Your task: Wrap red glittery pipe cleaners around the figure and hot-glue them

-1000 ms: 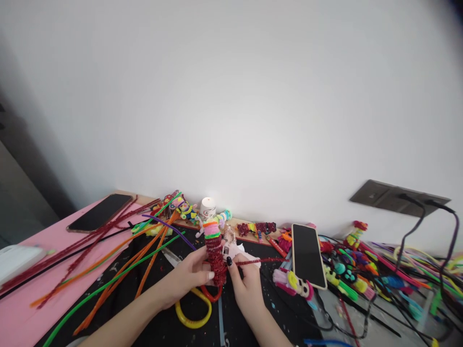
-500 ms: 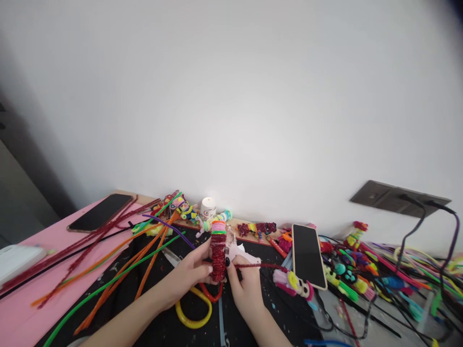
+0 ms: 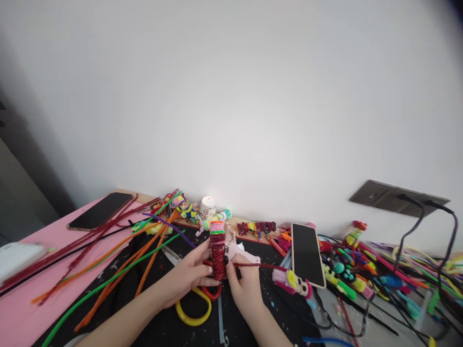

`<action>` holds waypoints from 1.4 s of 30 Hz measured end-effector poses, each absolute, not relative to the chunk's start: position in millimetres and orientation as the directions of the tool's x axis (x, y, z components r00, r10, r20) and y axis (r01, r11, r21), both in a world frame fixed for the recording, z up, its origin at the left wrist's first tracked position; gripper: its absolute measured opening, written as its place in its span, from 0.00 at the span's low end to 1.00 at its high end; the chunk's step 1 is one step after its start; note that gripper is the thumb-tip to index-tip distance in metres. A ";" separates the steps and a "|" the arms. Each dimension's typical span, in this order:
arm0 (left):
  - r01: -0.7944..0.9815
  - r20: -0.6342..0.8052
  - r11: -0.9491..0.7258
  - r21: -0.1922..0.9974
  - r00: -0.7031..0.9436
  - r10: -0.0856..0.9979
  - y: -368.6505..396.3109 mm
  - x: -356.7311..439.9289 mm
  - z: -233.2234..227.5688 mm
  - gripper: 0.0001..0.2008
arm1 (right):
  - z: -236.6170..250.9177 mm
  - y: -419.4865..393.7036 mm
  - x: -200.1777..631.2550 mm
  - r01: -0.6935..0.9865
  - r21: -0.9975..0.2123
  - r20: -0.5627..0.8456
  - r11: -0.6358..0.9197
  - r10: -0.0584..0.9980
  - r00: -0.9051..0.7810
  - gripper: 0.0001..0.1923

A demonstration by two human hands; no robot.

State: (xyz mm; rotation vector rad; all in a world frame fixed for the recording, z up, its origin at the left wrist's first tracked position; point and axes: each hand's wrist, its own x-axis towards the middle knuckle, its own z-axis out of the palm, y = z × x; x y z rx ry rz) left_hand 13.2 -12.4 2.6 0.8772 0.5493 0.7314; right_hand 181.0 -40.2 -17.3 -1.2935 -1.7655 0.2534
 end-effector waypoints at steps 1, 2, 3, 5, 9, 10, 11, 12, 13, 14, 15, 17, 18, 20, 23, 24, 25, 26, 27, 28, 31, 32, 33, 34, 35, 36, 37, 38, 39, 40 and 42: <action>-0.334 -0.135 0.430 0.839 0.637 0.759 -12.6 13.1 2.9 0.36 | -17.2 -40.3 180.9 0.657 -0.619 0.539 0.431 0.841 -0.045 0.14; -0.329 -0.134 0.427 0.842 0.640 0.757 -12.8 13.1 3.2 0.36 | -17.1 -40.4 180.8 0.658 -0.618 0.538 0.431 0.842 -0.046 0.14; -0.324 -0.129 0.422 0.847 0.645 0.753 -13.1 13.1 3.3 0.36 | -17.0 -40.5 180.8 0.658 -0.618 0.535 0.429 0.844 -0.048 0.14; -0.323 -0.102 0.404 0.856 0.659 0.745 -13.3 13.8 3.2 0.37 | -17.3 -40.8 180.7 0.656 -0.623 0.526 0.426 0.849 -0.052 0.14; -0.359 0.001 0.317 0.878 0.664 0.748 -12.5 17.0 2.8 0.41 | -18.1 -41.7 180.3 0.644 -0.635 0.519 0.427 0.853 -0.053 0.13; -0.362 0.017 0.298 0.883 0.660 0.751 -12.3 17.7 2.9 0.41 | -18.3 -42.0 180.1 0.641 -0.637 0.520 0.428 0.853 -0.053 0.13; -0.359 0.022 0.289 0.888 0.659 0.752 -12.0 18.1 3.1 0.41 | -18.4 -42.1 179.9 0.640 -0.637 0.520 0.429 0.853 -0.054 0.13; -0.353 0.017 0.290 0.890 0.660 0.751 -12.0 18.4 3.1 0.41 | -18.5 -42.2 179.7 0.638 -0.638 0.520 0.430 0.852 -0.055 0.12; -0.348 0.008 0.298 0.889 0.661 0.750 -12.0 18.3 2.8 0.41 | -18.6 -42.2 179.5 0.635 -0.640 0.519 0.431 0.853 -0.056 0.12; -0.342 -0.008 0.311 0.887 0.661 0.751 -12.2 18.1 2.2 0.41 | -18.8 -42.1 179.4 0.632 -0.643 0.517 0.433 0.854 -0.058 0.12; -0.335 -0.026 0.323 0.885 0.657 0.753 -12.5 17.7 1.2 0.41 | -19.0 -42.0 179.4 0.628 -0.645 0.517 0.435 0.854 -0.061 0.12; -0.320 -0.059 0.336 0.886 0.641 0.765 -13.2 17.1 -1.2 0.42 | -19.6 -41.7 179.3 0.624 -0.644 0.522 0.442 0.851 -0.063 0.12; -0.313 -0.072 0.340 0.887 0.633 0.771 -13.5 16.9 -2.3 0.42 | -19.9 -41.6 179.3 0.625 -0.641 0.526 0.445 0.848 -0.065 0.11; -0.313 -0.079 0.344 0.885 0.628 0.774 -14.0 17.1 -3.2 0.42 | -20.2 -41.5 179.2 0.630 -0.635 0.531 0.448 0.845 -0.066 0.11; -0.342 -0.058 0.353 0.871 0.641 0.765 -14.6 17.6 -0.3 0.40 | -19.8 -41.8 179.1 0.635 -0.632 0.529 0.444 0.846 -0.065 0.12; -0.345 -0.059 0.359 0.867 0.645 0.762 -14.9 17.6 1.5 0.39 | -19.5 -41.9 179.1 0.635 -0.632 0.530 0.444 0.846 -0.064 0.12; -0.341 -0.066 0.366 0.866 0.647 0.760 -15.2 17.4 3.4 0.38 | -19.1 -42.1 179.2 0.635 -0.631 0.533 0.446 0.844 -0.062 0.12; -0.333 -0.077 0.371 0.867 0.646 0.759 -15.5 17.1 5.3 0.38 | -18.6 -42.1 179.2 0.634 -0.630 0.539 0.450 0.840 -0.061 0.12; -0.324 -0.088 0.375 0.869 0.644 0.760 -15.8 16.7 6.9 0.37 | -18.2 -42.2 179.3 0.632 -0.628 0.545 0.454 0.836 -0.059 0.12; -0.313 -0.097 0.376 0.872 0.642 0.760 -16.0 16.3 8.1 0.37 | -17.8 -42.2 179.4 0.629 -0.628 0.549 0.459 0.834 -0.060 0.12; -0.296 -0.112 0.370 0.881 0.628 0.770 -16.2 15.7 9.0 0.36 | -17.2 -42.2 179.7 0.620 -0.634 0.546 0.463 0.835 -0.065 0.11; -0.291 -0.116 0.366 0.884 0.623 0.774 -16.0 15.8 8.5 0.36 | -17.4 -42.3 179.8 0.618 -0.636 0.543 0.461 0.837 -0.067 0.11; -0.285 -0.118 0.361 0.888 0.618 0.777 -15.8 16.0 7.9 0.36 | -17.6 -42.3 179.8 0.619 -0.637 0.540 0.460 0.839 -0.068 0.11; -0.280 -0.117 0.355 0.892 0.615 0.779 -15.6 16.2 7.0 0.37 | -18.0 -42.4 179.9 0.621 -0.636 0.538 0.458 0.840 -0.068 0.11; -0.277 -0.113 0.347 0.896 0.613 0.782 -15.4 16.4 6.1 0.37 | -18.4 -42.4 179.8 0.625 -0.635 0.536 0.455 0.841 -0.068 0.11; -0.275 -0.108 0.338 0.900 0.612 0.784 -15.1 16.6 5.1 0.38 | -18.9 -42.5 179.7 0.628 -0.634 0.532 0.451 0.844 -0.068 0.11; -0.272 -0.104 0.331 0.903 0.610 0.785 -14.8 16.7 4.1 0.38 | -19.3 -42.6 179.6 0.631 -0.634 0.527 0.446 0.847 -0.069 0.11; -0.269 -0.103 0.327 0.906 0.610 0.786 -14.5 16.7 3.1 0.39 | -19.6 -42.6 179.5 0.634 -0.635 0.522 0.441 0.850 -0.070 0.12; -0.267 -0.103 0.324 0.908 0.606 0.789 -14.2 16.6 2.1 0.39 | -19.9 -42.7 179.4 0.638 -0.634 0.518 0.437 0.853 -0.069 0.12; -0.265 -0.105 0.323 0.909 0.603 0.791 -13.9 16.5 1.3 0.39 | -20.1 -42.7 179.2 0.642 -0.632 0.517 0.434 0.854 -0.068 0.13; -0.263 -0.102 0.317 0.911 0.602 0.792 -13.3 16.3 0.0 0.39 | -20.3 -42.8 179.0 0.651 -0.624 0.519 0.433 0.852 -0.070 0.13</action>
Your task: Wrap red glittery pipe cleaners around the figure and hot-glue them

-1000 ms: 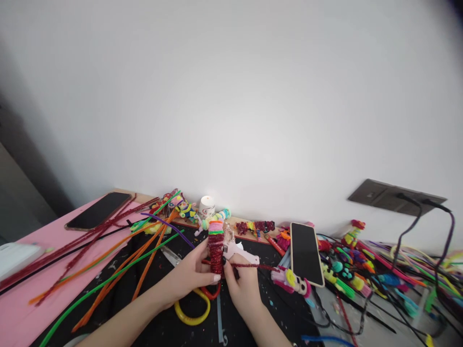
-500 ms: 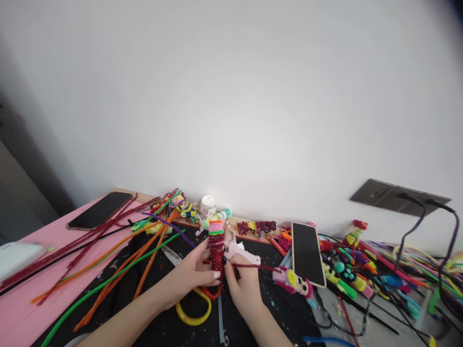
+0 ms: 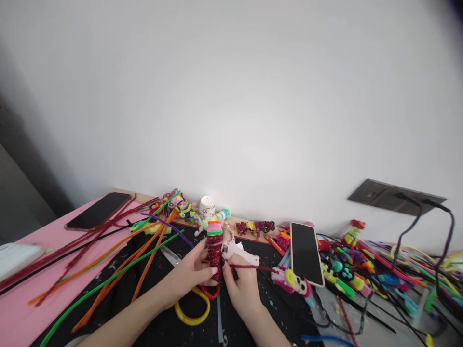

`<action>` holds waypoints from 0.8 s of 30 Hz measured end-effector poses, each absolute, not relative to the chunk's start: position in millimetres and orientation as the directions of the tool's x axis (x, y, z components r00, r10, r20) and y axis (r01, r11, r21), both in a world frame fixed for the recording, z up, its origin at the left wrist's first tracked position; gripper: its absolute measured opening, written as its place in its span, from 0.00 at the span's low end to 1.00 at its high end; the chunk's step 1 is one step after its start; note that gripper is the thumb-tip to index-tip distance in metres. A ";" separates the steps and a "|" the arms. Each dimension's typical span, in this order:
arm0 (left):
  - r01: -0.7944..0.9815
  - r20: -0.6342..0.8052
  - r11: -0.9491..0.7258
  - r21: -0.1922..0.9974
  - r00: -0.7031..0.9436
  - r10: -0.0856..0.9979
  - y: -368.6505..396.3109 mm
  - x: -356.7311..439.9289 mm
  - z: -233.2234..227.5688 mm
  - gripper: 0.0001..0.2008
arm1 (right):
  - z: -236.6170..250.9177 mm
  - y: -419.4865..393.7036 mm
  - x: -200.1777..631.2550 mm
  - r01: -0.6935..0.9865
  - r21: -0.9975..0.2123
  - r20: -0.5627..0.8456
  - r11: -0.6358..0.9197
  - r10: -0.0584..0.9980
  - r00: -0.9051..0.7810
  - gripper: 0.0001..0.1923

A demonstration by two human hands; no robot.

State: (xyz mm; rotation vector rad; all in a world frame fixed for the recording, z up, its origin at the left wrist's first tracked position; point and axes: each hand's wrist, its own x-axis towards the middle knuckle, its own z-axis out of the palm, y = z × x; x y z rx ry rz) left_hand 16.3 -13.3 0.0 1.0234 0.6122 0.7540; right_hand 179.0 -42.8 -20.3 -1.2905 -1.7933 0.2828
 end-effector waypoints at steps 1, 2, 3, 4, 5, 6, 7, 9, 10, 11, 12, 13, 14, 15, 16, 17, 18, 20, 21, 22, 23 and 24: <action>-0.264 -0.097 0.312 0.913 0.602 0.793 -13.0 16.2 -0.4 0.39 | -20.4 -42.8 178.9 0.654 -0.619 0.522 0.435 0.850 -0.071 0.12; -0.265 -0.091 0.307 0.914 0.603 0.792 -12.8 16.2 -0.6 0.39 | -20.5 -42.8 178.9 0.658 -0.615 0.524 0.435 0.849 -0.072 0.12; -0.263 -0.089 0.304 0.915 0.605 0.791 -12.6 16.3 -0.7 0.39 | -20.6 -42.8 178.8 0.661 -0.611 0.524 0.436 0.848 -0.074 0.12; -0.259 -0.090 0.304 0.917 0.607 0.789 -12.4 16.5 -0.6 0.39 | -20.6 -42.7 178.8 0.663 -0.608 0.525 0.435 0.848 -0.075 0.12; -0.255 -0.093 0.303 0.918 0.606 0.790 -12.4 16.7 -0.4 0.38 | -20.6 -42.7 178.7 0.665 -0.607 0.524 0.435 0.848 -0.076 0.12; -0.250 -0.097 0.303 0.920 0.604 0.791 -12.4 17.0 -0.3 0.38 | -20.5 -42.7 178.7 0.663 -0.609 0.523 0.436 0.849 -0.077 0.12; -0.245 -0.099 0.301 0.922 0.600 0.794 -12.4 17.2 -0.2 0.38 | -20.3 -42.7 178.6 0.660 -0.610 0.523 0.438 0.849 -0.080 0.12; -0.243 -0.094 0.289 0.926 0.593 0.800 -12.6 17.3 -0.7 0.39 | -19.7 -43.1 178.4 0.655 -0.611 0.526 0.445 0.846 -0.084 0.12; -0.244 -0.089 0.282 0.928 0.590 0.803 -12.6 17.3 -1.3 0.39 | -19.5 -43.3 178.4 0.653 -0.611 0.528 0.448 0.845 -0.086 0.12; -0.246 -0.083 0.275 0.929 0.587 0.806 -12.5 17.3 -2.1 0.40 | -19.4 -43.6 178.3 0.654 -0.608 0.530 0.451 0.843 -0.088 0.11; -0.247 -0.079 0.269 0.931 0.583 0.809 -12.2 17.3 -3.2 0.40 | -19.5 -43.8 178.3 0.655 -0.605 0.532 0.453 0.842 -0.090 0.11; -0.248 -0.076 0.265 0.932 0.580 0.811 -11.9 17.3 -4.5 0.40 | -19.8 -44.0 178.4 0.657 -0.603 0.532 0.453 0.841 -0.092 0.11; -0.250 -0.073 0.260 0.933 0.576 0.814 -11.4 17.4 -6.1 0.40 | -20.2 -44.1 178.5 0.660 -0.600 0.532 0.452 0.842 -0.093 0.11; -0.254 -0.068 0.254 0.933 0.570 0.819 -10.8 17.5 -7.8 0.41 | -20.6 -44.1 178.6 0.662 -0.599 0.529 0.451 0.843 -0.095 0.11; -0.260 -0.062 0.248 0.933 0.563 0.824 -10.2 17.7 -9.7 0.41 | -20.9 -44.0 178.7 0.661 -0.601 0.526 0.449 0.845 -0.096 0.11; -0.268 -0.054 0.241 0.933 0.556 0.829 -9.5 18.0 -11.8 0.41 | -20.8 -44.0 178.9 0.658 -0.605 0.521 0.449 0.848 -0.100 0.11; -0.278 -0.044 0.233 0.932 0.550 0.834 -8.8 18.2 -13.9 0.41 | -20.5 -44.0 179.0 0.650 -0.613 0.515 0.450 0.851 -0.104 0.11; -0.296 -0.025 0.216 0.931 0.537 0.843 -7.7 18.6 -17.6 0.42 | -18.5 -44.5 179.3 0.628 -0.631 0.499 0.455 0.858 -0.121 0.12; -0.303 -0.016 0.206 0.931 0.530 0.848 -7.4 18.8 -19.0 0.42 | -17.0 -45.1 179.3 0.619 -0.638 0.490 0.457 0.862 -0.132 0.12; -0.307 -0.006 0.194 0.932 0.522 0.853 -7.1 18.9 -20.0 0.42 | -15.2 -45.9 179.4 0.614 -0.640 0.484 0.461 0.863 -0.144 0.13; -0.309 0.004 0.179 0.934 0.511 0.860 -7.0 18.9 -20.7 0.42 | -13.4 -46.8 179.4 0.613 -0.636 0.481 0.468 0.862 -0.159 0.13; -0.309 0.013 0.164 0.937 0.501 0.865 -7.0 19.0 -21.0 0.41 | -11.7 -47.8 179.3 0.617 -0.625 0.481 0.478 0.858 -0.178 0.13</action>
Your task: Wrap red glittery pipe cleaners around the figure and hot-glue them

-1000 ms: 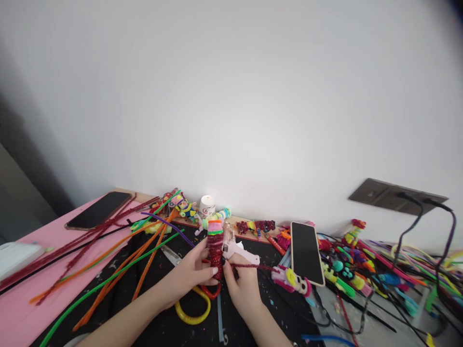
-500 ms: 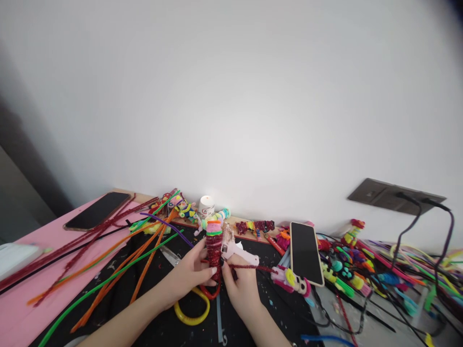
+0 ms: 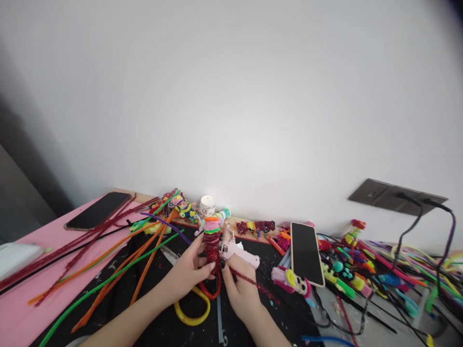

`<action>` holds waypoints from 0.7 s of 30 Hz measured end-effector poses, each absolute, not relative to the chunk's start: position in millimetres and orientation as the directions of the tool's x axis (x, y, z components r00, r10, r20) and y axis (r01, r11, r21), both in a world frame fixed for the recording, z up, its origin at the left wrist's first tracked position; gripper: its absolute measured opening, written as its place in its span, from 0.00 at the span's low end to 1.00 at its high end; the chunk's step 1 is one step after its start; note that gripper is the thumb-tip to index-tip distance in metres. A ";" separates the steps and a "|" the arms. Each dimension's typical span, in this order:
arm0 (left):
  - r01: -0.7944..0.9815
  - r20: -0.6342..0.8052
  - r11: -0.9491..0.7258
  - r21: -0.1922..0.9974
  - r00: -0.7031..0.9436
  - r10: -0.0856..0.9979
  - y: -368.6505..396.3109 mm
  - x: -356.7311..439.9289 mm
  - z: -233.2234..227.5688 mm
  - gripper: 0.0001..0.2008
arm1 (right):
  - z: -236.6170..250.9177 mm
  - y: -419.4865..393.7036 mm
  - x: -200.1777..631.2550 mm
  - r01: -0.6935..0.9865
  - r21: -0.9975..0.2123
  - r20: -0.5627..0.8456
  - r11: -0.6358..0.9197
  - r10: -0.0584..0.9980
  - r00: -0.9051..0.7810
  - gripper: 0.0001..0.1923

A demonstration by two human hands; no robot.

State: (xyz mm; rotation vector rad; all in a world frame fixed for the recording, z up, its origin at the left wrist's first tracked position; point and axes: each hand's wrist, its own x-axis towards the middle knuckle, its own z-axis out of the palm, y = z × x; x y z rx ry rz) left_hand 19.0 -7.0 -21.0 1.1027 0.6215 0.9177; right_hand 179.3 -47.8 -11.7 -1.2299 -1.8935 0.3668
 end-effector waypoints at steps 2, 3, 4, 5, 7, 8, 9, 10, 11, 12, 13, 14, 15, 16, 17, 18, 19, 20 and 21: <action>-0.303 0.032 0.132 0.944 0.482 0.876 -7.2 19.1 -21.2 0.41 | -9.3 -49.4 178.8 0.626 -0.587 0.489 0.513 0.841 -0.231 0.13; -0.295 0.042 0.112 0.949 0.469 0.882 -7.3 19.2 -21.3 0.41 | -8.8 -49.9 178.4 0.629 -0.562 0.498 0.537 0.827 -0.262 0.12; -0.283 0.053 0.088 0.955 0.455 0.889 -7.4 19.4 -21.6 0.41 | -8.7 -50.1 177.9 0.630 -0.536 0.509 0.562 0.810 -0.290 0.12; -0.265 0.064 0.061 0.962 0.440 0.896 -7.5 19.5 -22.0 0.41 | -9.1 -50.1 177.5 0.630 -0.512 0.520 0.583 0.795 -0.312 0.12; -0.223 0.085 0.010 0.975 0.411 0.908 -7.5 19.8 -23.2 0.40 | -10.7 -49.5 176.6 0.631 -0.484 0.541 0.606 0.774 -0.330 0.12; -0.210 0.091 -0.006 0.978 0.402 0.911 -7.4 20.0 -24.0 0.40 | -11.6 -49.2 176.3 0.631 -0.482 0.544 0.608 0.772 -0.329 0.11; -0.203 0.095 -0.014 0.979 0.394 0.914 -7.1 20.1 -24.6 0.40 | -12.4 -48.8 176.1 0.631 -0.487 0.543 0.604 0.775 -0.323 0.11; -0.201 0.096 -0.018 0.979 0.388 0.917 -6.7 20.2 -24.9 0.39 | -12.9 -48.6 176.1 0.630 -0.494 0.543 0.599 0.779 -0.314 0.11; -0.205 0.097 -0.019 0.979 0.378 0.921 -6.1 20.3 -25.0 0.39 | -13.2 -48.4 176.2 0.630 -0.501 0.542 0.593 0.783 -0.305 0.10; -0.212 0.096 -0.018 0.977 0.366 0.926 -5.3 20.2 -24.5 0.39 | -13.0 -48.3 176.5 0.633 -0.508 0.541 0.585 0.788 -0.294 0.09; -0.223 0.096 -0.017 0.975 0.347 0.933 -4.2 19.9 -23.5 0.39 | -12.5 -48.1 177.0 0.638 -0.513 0.539 0.574 0.794 -0.281 0.07; -0.236 0.091 -0.012 0.972 0.324 0.942 -2.9 19.5 -22.0 0.39 | -11.6 -47.8 177.9 0.648 -0.517 0.537 0.559 0.802 -0.263 0.06; -0.252 0.082 -0.005 0.968 0.299 0.951 -1.5 18.8 -20.1 0.40 | -10.4 -47.3 179.0 0.667 -0.518 0.533 0.536 0.812 -0.238 0.06; -0.267 0.069 0.006 0.964 0.268 0.961 0.0 17.9 -17.9 0.40 | -9.0 -46.5 180.4 0.696 -0.513 0.529 0.502 0.824 -0.204 0.09; -0.280 0.045 0.026 0.960 0.246 0.968 1.6 16.8 -15.6 0.41 | -7.7 -45.3 182.1 0.737 -0.502 0.527 0.453 0.836 -0.154 0.13; -0.285 0.018 0.047 0.957 0.222 0.975 3.2 15.6 -13.6 0.41 | -6.6 -43.8 184.1 0.788 -0.481 0.525 0.384 0.846 -0.092 0.19; -0.282 -0.016 0.072 0.957 0.194 0.981 4.5 14.3 -11.9 0.42 | -5.9 -42.2 186.2 0.838 -0.455 0.521 0.300 0.853 -0.022 0.24; -0.285 -0.044 0.092 0.954 0.171 0.984 5.7 13.1 -10.7 0.42 | -5.7 -40.4 188.4 0.878 -0.433 0.506 0.205 0.861 0.049 0.26; -0.297 -0.064 0.111 0.948 0.163 0.985 6.6 11.9 -10.0 0.41 | -6.2 -38.7 190.6 0.903 -0.410 0.484 0.128 0.870 0.097 0.28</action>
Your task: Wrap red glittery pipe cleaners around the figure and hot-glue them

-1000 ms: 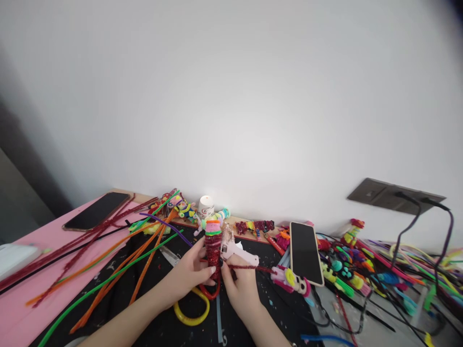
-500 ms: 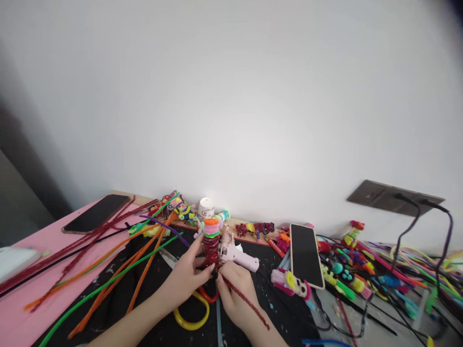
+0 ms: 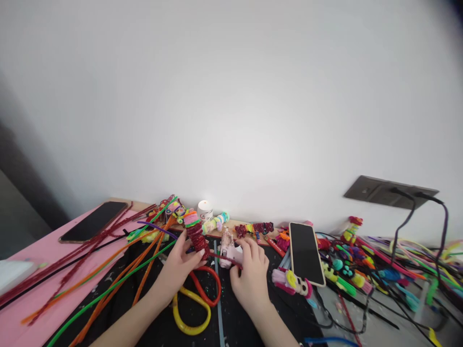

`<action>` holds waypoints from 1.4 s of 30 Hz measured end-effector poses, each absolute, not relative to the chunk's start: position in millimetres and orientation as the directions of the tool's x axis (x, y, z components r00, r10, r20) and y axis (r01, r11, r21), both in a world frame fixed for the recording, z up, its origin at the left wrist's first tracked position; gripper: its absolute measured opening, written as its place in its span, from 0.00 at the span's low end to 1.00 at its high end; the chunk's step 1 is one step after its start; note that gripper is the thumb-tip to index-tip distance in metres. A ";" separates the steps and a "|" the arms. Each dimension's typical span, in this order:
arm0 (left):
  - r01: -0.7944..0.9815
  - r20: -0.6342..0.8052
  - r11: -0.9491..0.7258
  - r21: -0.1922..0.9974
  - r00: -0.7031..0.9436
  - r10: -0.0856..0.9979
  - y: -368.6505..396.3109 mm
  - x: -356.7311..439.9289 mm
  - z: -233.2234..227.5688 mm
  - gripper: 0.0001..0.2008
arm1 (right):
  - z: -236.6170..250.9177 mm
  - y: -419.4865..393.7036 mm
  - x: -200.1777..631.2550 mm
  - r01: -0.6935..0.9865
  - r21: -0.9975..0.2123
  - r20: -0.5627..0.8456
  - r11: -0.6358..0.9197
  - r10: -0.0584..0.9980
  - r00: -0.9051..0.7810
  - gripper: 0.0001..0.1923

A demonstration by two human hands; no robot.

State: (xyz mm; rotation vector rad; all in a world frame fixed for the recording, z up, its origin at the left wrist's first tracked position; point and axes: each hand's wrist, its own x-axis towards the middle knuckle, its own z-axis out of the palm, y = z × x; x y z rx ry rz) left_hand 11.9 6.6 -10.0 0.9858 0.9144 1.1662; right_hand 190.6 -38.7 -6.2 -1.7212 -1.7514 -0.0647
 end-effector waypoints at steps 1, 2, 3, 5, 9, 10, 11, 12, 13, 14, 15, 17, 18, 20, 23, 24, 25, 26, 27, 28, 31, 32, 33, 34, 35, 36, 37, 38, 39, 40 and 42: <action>-0.315 -0.082 0.130 0.940 0.161 0.984 7.2 10.9 -9.7 0.41 | -7.4 -37.0 192.6 0.918 -0.390 0.446 0.068 0.886 0.124 0.29; -0.339 -0.094 0.147 0.929 0.170 0.981 7.6 10.0 -9.6 0.40 | -9.1 -35.6 194.5 0.928 -0.371 0.418 0.023 0.897 0.145 0.29; -0.365 -0.101 0.162 0.917 0.183 0.978 7.8 9.3 -9.5 0.39 | -11.3 -34.3 196.1 0.937 -0.349 0.391 -0.005 0.908 0.150 0.29; -0.413 -0.113 0.191 0.890 0.207 0.972 7.6 8.4 -8.8 0.38 | -16.0 -32.1 198.6 0.949 -0.313 0.363 -0.027 0.921 0.146 0.28; -0.472 -0.129 0.231 0.851 0.237 0.963 6.8 7.5 -5.0 0.37 | -21.8 -28.8 201.1 0.950 -0.310 0.337 -0.037 0.930 0.147 0.27; -0.479 -0.133 0.238 0.845 0.243 0.961 6.7 7.4 -4.1 0.37 | -22.2 -28.3 201.5 0.948 -0.317 0.337 -0.039 0.929 0.151 0.26; -0.484 -0.138 0.244 0.840 0.245 0.960 6.7 7.2 -3.4 0.36 | -22.3 -27.8 201.9 0.945 -0.325 0.340 -0.038 0.928 0.154 0.26; -0.488 -0.144 0.251 0.836 0.246 0.958 6.7 7.0 -3.0 0.36 | -22.3 -27.4 202.5 0.941 -0.336 0.345 -0.033 0.926 0.156 0.25; -0.492 -0.150 0.260 0.831 0.252 0.956 6.7 6.7 -2.8 0.36 | -22.3 -27.1 203.1 0.936 -0.352 0.352 -0.026 0.923 0.158 0.25; -0.499 -0.154 0.269 0.824 0.260 0.953 6.8 6.5 -2.9 0.35 | -22.2 -26.8 204.0 0.927 -0.374 0.361 -0.014 0.919 0.160 0.24; -0.507 -0.155 0.277 0.816 0.269 0.951 6.8 6.2 -3.2 0.35 | -22.0 -26.6 204.9 0.915 -0.404 0.372 0.003 0.914 0.162 0.23; -0.524 -0.163 0.288 0.801 0.271 0.949 6.7 5.8 -4.1 0.34 | -21.4 -26.2 206.8 0.873 -0.484 0.399 0.055 0.902 0.165 0.21; -0.531 -0.171 0.291 0.796 0.265 0.949 6.6 5.7 -4.6 0.34 | -20.7 -26.1 207.6 0.842 -0.532 0.412 0.087 0.896 0.167 0.19; -0.535 -0.188 0.296 0.791 0.248 0.950 6.4 5.8 -5.1 0.34 | -19.1 -26.1 208.6 0.763 -0.628 0.425 0.149 0.888 0.177 0.16; -0.528 -0.167 0.288 0.799 0.264 0.950 6.2 6.0 -5.1 0.33 | -17.3 -26.2 208.6 0.632 -0.748 0.403 0.205 0.896 0.185 0.13; -0.528 -0.154 0.281 0.802 0.271 0.950 6.4 6.0 -5.1 0.32 | -17.2 -26.2 208.3 0.587 -0.780 0.389 0.219 0.903 0.180 0.13; -0.529 -0.143 0.274 0.803 0.275 0.951 6.6 6.0 -5.0 0.32 | -17.5 -26.2 207.9 0.541 -0.808 0.373 0.231 0.912 0.168 0.13; -0.533 -0.132 0.267 0.803 0.278 0.951 6.9 6.0 -5.0 0.31 | -18.0 -26.1 207.5 0.495 -0.835 0.356 0.241 0.922 0.153 0.12; -0.538 -0.124 0.261 0.802 0.277 0.953 7.3 6.0 -4.9 0.31 | -18.6 -26.1 207.0 0.451 -0.857 0.342 0.248 0.929 0.139 0.12; -0.541 -0.121 0.255 0.802 0.270 0.955 7.6 6.1 -4.7 0.31 | -19.1 -26.1 206.4 0.413 -0.874 0.331 0.255 0.936 0.123 0.11; -0.532 -0.109 0.223 0.817 0.238 0.965 8.3 6.8 -3.7 0.29 | -19.3 -26.9 204.2 0.349 -0.899 0.312 0.263 0.946 0.090 0.06; -0.523 -0.105 0.212 0.826 0.227 0.968 8.3 7.2 -3.2 0.29 | -19.0 -27.3 203.4 0.343 -0.901 0.310 0.265 0.947 0.083 0.05; -0.512 -0.098 0.200 0.835 0.220 0.971 8.2 7.6 -2.7 0.29 | -18.8 -27.7 202.6 0.342 -0.901 0.309 0.267 0.948 0.073 0.04; -0.501 -0.087 0.188 0.845 0.217 0.972 8.1 7.9 -2.2 0.29 | -18.7 -28.0 202.0 0.347 -0.899 0.308 0.269 0.949 0.063 0.04; -0.490 -0.078 0.176 0.854 0.214 0.974 8.0 8.3 -1.8 0.29 | -18.6 -28.2 201.5 0.358 -0.894 0.309 0.270 0.950 0.056 0.03; -0.478 -0.069 0.166 0.863 0.213 0.975 7.9 8.6 -1.5 0.30 | -18.8 -28.4 201.2 0.374 -0.887 0.310 0.271 0.950 0.048 0.03; -0.468 -0.059 0.155 0.870 0.214 0.975 7.8 8.8 -1.4 0.30 | -19.1 -28.4 201.0 0.394 -0.879 0.311 0.270 0.949 0.043 0.03; -0.460 -0.047 0.146 0.876 0.220 0.974 7.8 9.0 -1.5 0.31 | -19.4 -28.3 200.9 0.414 -0.870 0.313 0.268 0.949 0.044 0.03; -0.456 -0.034 0.137 0.880 0.227 0.973 7.8 9.1 -1.7 0.31 | -19.8 -28.1 200.9 0.432 -0.862 0.315 0.266 0.948 0.043 0.03; -0.453 -0.024 0.129 0.882 0.231 0.973 7.8 9.1 -2.0 0.31 | -20.1 -28.0 201.1 0.446 -0.855 0.316 0.266 0.948 0.041 0.03; -0.450 -0.010 0.120 0.885 0.238 0.971 7.9 8.8 -3.1 0.31 | -20.4 -27.6 201.3 0.463 -0.846 0.316 0.266 0.948 0.032 0.03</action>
